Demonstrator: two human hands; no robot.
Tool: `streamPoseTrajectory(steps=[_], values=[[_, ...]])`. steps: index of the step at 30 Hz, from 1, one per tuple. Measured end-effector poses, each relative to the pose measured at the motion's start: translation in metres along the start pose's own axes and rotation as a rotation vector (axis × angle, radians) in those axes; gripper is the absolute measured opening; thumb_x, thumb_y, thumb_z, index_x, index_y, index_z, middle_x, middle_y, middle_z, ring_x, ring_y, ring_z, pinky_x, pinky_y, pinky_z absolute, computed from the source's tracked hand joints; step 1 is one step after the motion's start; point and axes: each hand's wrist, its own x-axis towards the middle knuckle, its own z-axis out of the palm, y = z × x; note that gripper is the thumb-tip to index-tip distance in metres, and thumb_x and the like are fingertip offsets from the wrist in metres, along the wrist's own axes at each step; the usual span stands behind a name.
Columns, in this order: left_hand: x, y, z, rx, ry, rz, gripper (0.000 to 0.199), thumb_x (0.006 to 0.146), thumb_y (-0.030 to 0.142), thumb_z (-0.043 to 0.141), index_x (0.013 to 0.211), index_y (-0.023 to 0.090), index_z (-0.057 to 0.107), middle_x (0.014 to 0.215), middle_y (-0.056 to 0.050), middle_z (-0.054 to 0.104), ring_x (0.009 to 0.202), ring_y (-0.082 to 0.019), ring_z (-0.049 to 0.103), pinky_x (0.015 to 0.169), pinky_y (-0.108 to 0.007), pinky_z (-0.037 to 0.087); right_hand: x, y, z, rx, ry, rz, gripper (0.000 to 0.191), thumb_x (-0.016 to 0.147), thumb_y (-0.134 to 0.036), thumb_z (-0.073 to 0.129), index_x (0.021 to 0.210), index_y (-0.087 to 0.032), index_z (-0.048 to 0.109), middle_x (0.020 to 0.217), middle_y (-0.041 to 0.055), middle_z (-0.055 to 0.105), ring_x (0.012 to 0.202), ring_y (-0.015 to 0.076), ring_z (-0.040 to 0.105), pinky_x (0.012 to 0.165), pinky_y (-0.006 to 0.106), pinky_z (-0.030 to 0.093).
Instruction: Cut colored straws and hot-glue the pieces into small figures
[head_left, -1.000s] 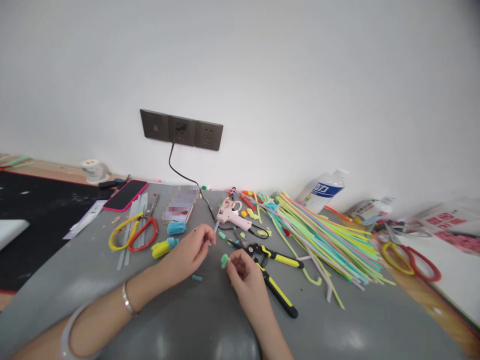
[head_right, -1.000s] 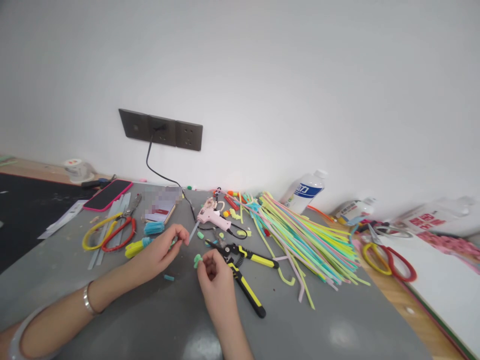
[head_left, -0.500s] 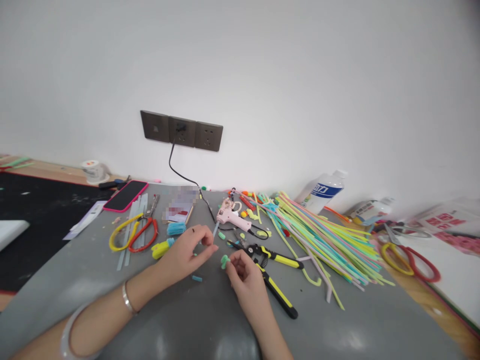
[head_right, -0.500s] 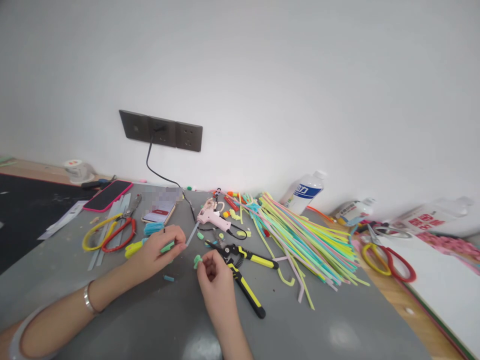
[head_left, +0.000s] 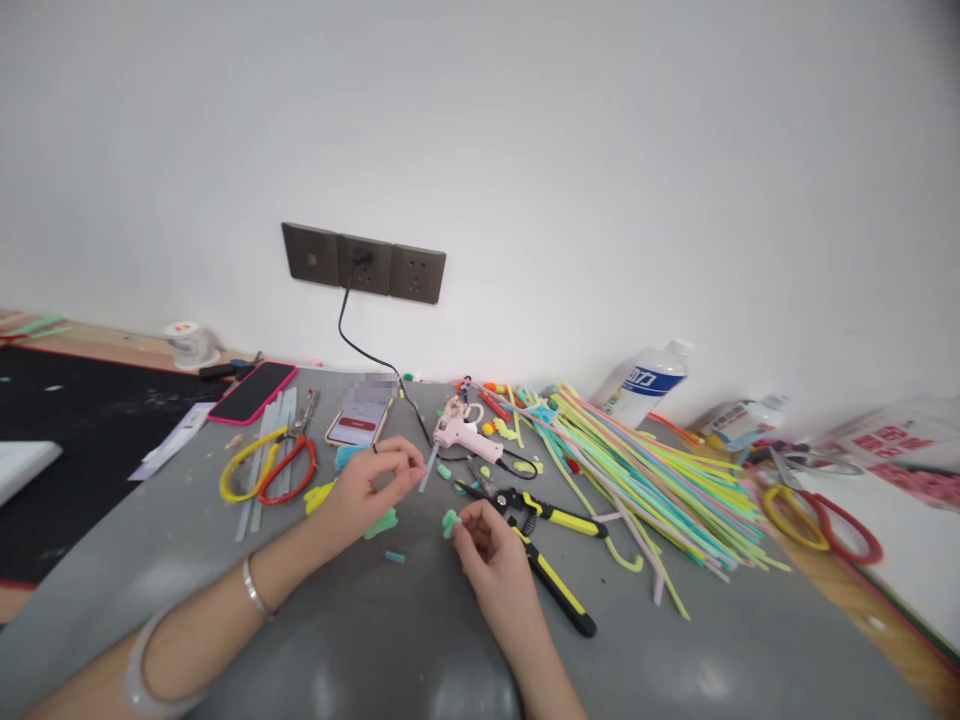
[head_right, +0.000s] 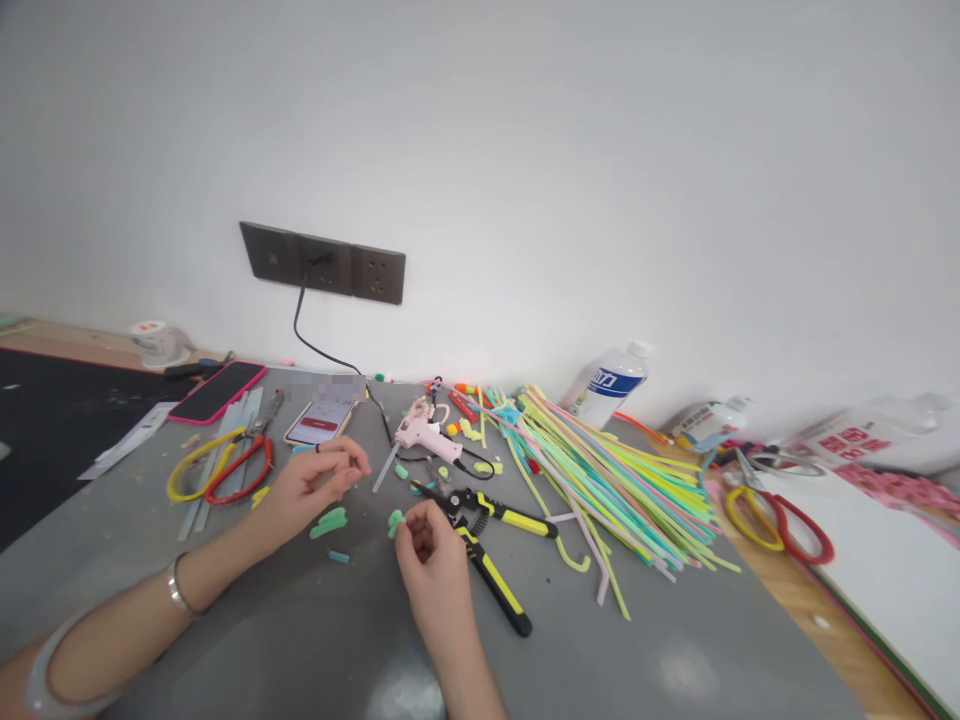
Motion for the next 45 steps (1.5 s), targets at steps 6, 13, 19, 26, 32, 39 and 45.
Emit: streamPoseTrajectory(steps=[6, 13, 19, 26, 32, 39, 45], values=[[-0.007, 0.001, 0.007, -0.337, -0.157, -0.220, 0.033, 0.101, 0.042, 0.039, 0.077, 0.020, 0.047, 0.057, 0.005, 0.058, 0.051, -0.012, 0.059, 0.067, -0.028, 0.048, -0.001, 0.000, 0.000, 0.022, -0.005, -0.006, 0.036, 0.081, -0.053, 0.062, 0.074, -0.020, 0.049, 0.063, -0.0039, 0.043, 0.054, 0.0113, 0.038, 0.048, 0.022, 0.030], [-0.008, -0.007, 0.006, 0.226, -0.282, -0.045, 0.018, 0.095, 0.030, 0.054, 0.090, 0.018, 0.066, 0.068, 0.002, 0.063, 0.057, -0.011, 0.052, 0.056, -0.021, 0.036, -0.001, -0.002, 0.000, 0.040, 0.002, -0.034, 0.034, 0.082, -0.051, 0.063, 0.073, -0.020, 0.050, 0.063, -0.0040, 0.044, 0.054, 0.0109, 0.039, 0.048, 0.022, 0.031], [-0.012, -0.012, 0.009, 0.537, -0.393, 0.012, 0.021, 0.092, 0.034, 0.062, 0.108, 0.023, 0.069, 0.064, 0.002, 0.063, 0.061, -0.016, 0.058, 0.058, -0.023, 0.033, -0.001, -0.002, 0.000, 0.053, -0.006, -0.035, 0.035, 0.082, -0.051, 0.063, 0.074, -0.020, 0.051, 0.064, -0.0036, 0.045, 0.054, 0.0113, 0.040, 0.049, 0.022, 0.032], [-0.010, -0.004, 0.008, 0.391, -0.402, 0.018, 0.018, 0.099, 0.025, 0.046, 0.086, 0.020, 0.057, 0.081, -0.001, 0.061, 0.076, -0.017, 0.058, 0.069, -0.024, 0.039, -0.002, 0.000, -0.001, 0.045, -0.003, -0.039, 0.032, 0.083, -0.049, 0.062, 0.074, -0.020, 0.050, 0.064, -0.0041, 0.044, 0.055, 0.0112, 0.039, 0.049, 0.022, 0.031], [-0.010, 0.011, 0.005, -0.139, -0.395, -0.076, 0.025, 0.104, 0.030, 0.035, 0.087, 0.019, 0.050, 0.111, -0.009, 0.063, 0.103, -0.019, 0.059, 0.091, -0.031, 0.042, -0.001, 0.001, 0.000, 0.041, 0.002, -0.054, 0.032, 0.083, -0.048, 0.062, 0.074, -0.020, 0.050, 0.064, -0.0038, 0.045, 0.054, 0.0109, 0.039, 0.049, 0.022, 0.031], [-0.011, -0.010, 0.009, -0.526, -0.107, -0.202, 0.038, 0.098, 0.051, 0.048, 0.076, 0.021, 0.039, 0.056, 0.010, 0.034, 0.048, -0.009, 0.027, 0.050, -0.023, 0.026, -0.002, 0.002, 0.001, 0.058, 0.015, -0.033, 0.037, 0.083, -0.054, 0.063, 0.074, -0.020, 0.050, 0.063, -0.0040, 0.044, 0.054, 0.0110, 0.039, 0.048, 0.022, 0.032], [0.000, -0.003, -0.002, -0.207, -0.027, -0.068, 0.045, 0.098, 0.051, 0.046, 0.068, 0.018, 0.050, 0.070, 0.000, 0.052, 0.063, -0.013, 0.046, 0.061, -0.025, 0.037, -0.002, 0.004, 0.000, 0.067, 0.010, -0.034, 0.040, 0.082, -0.057, 0.063, 0.074, -0.021, 0.050, 0.064, -0.0043, 0.042, 0.055, 0.0112, 0.038, 0.049, 0.022, 0.030]])
